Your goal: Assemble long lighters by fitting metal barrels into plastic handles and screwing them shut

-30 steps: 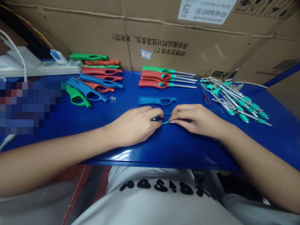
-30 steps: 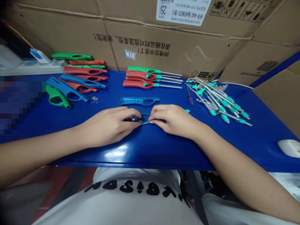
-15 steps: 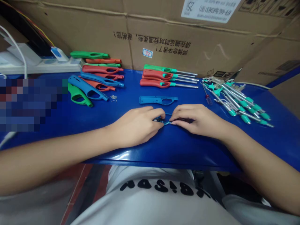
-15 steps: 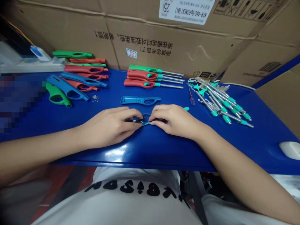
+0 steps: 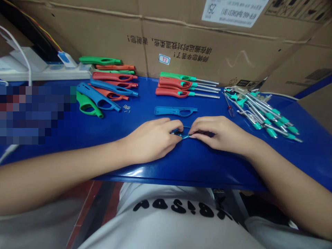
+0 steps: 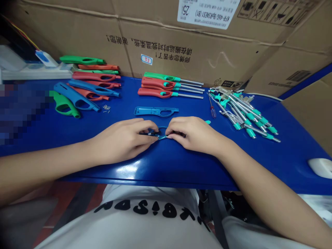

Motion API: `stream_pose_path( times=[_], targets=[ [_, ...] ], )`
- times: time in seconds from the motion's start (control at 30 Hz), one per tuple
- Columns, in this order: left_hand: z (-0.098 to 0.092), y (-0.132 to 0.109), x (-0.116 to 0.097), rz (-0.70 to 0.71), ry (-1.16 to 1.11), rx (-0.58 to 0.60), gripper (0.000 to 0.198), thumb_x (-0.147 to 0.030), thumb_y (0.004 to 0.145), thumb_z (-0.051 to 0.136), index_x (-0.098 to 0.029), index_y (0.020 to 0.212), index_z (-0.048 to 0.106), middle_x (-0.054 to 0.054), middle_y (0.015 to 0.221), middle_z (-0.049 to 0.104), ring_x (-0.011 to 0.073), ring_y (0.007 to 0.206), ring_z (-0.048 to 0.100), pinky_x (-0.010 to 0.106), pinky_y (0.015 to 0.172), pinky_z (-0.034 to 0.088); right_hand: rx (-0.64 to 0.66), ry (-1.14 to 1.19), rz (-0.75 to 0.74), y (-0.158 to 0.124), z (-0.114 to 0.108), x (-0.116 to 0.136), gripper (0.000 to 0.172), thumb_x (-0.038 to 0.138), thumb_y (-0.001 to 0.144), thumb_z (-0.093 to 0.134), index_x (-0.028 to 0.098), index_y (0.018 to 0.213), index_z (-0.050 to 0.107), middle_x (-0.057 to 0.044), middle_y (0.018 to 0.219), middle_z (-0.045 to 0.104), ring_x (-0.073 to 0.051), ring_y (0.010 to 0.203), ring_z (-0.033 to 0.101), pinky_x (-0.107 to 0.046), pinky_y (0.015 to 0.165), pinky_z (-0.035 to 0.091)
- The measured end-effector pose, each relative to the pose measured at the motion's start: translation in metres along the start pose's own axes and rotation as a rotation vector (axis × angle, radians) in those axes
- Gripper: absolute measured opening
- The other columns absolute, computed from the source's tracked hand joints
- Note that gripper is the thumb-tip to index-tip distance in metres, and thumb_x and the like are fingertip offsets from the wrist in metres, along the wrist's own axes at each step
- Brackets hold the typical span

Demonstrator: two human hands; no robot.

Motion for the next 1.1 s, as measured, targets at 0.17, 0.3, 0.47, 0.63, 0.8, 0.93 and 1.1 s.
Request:
stream_pose_path(
  times=[0.17,0.3,0.47,0.63,0.8,0.93,1.1],
  targets=[
    [-0.0019,-0.0003,-0.0006,0.009,-0.01,-0.002,0.029,-0.022,0.1,0.049,-0.021,0.103,0.077,0.007,0.121,0.066,0.0196,0.094,0.065,0.033,0.084,0.054,0.027,-0.007,-0.017,-0.0004,-0.001,0.0027,0.019,0.021,0.098,0.054,0.019,0.099,0.073,-0.007,0.103,0.073,-0.019,0.094,0.07,-0.03,0.083,0.052],
    [-0.0019,0.0003,-0.0011,0.011,-0.022,0.005,0.029,-0.022,0.1,0.048,-0.021,0.104,0.078,0.007,0.12,0.066,0.0202,0.094,0.065,0.035,0.085,0.054,0.047,-0.023,-0.017,0.0,-0.002,0.0043,0.021,0.02,0.099,0.052,0.018,0.097,0.073,-0.007,0.101,0.074,-0.019,0.092,0.07,-0.029,0.081,0.052],
    [-0.0006,0.0009,-0.0016,0.014,-0.043,0.01,0.028,-0.022,0.1,0.05,-0.021,0.106,0.077,0.007,0.12,0.066,0.0203,0.094,0.066,0.035,0.086,0.055,0.067,-0.039,-0.003,-0.0008,-0.0022,0.0041,0.02,0.02,0.098,0.052,0.019,0.099,0.072,-0.007,0.101,0.074,-0.02,0.093,0.071,-0.029,0.081,0.052],
    [-0.0006,0.0008,-0.0014,0.01,-0.059,0.013,0.028,-0.022,0.1,0.05,-0.021,0.106,0.077,0.007,0.121,0.066,0.0203,0.095,0.066,0.035,0.086,0.055,0.079,-0.078,0.019,-0.001,-0.0022,0.0042,0.021,0.02,0.099,0.05,0.019,0.101,0.071,-0.007,0.101,0.074,-0.02,0.092,0.07,-0.031,0.08,0.052],
    [-0.0012,0.0005,-0.0021,0.023,-0.059,0.005,0.028,-0.022,0.1,0.049,-0.021,0.105,0.077,0.008,0.119,0.066,0.0203,0.093,0.066,0.035,0.085,0.055,0.1,-0.06,0.017,-0.0014,-0.003,0.0043,0.02,0.02,0.098,0.051,0.019,0.101,0.071,-0.007,0.102,0.074,-0.02,0.093,0.07,-0.03,0.08,0.052],
    [-0.0004,0.0005,-0.0033,0.043,-0.044,0.001,0.029,-0.022,0.101,0.048,-0.02,0.105,0.077,0.008,0.119,0.066,0.02,0.091,0.065,0.035,0.084,0.054,0.096,-0.062,0.027,-0.0013,-0.0035,0.0042,0.021,0.019,0.098,0.05,0.02,0.099,0.071,-0.007,0.1,0.074,-0.02,0.091,0.07,-0.029,0.08,0.051],
    [0.0,0.0011,-0.0079,0.045,-0.033,0.006,0.029,-0.022,0.102,0.047,-0.02,0.104,0.076,0.008,0.12,0.065,0.0196,0.091,0.062,0.034,0.085,0.053,0.107,-0.058,0.032,-0.0001,-0.0034,0.0051,0.019,0.019,0.097,0.051,0.02,0.098,0.07,-0.006,0.097,0.073,-0.02,0.089,0.069,-0.029,0.076,0.05]
  ],
)
Point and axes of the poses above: each hand's wrist, its own y-axis towards the middle knuckle, its own z-axis out of the palm, x = y × z, the point moved 4 cm from there along y, towards the middle knuckle
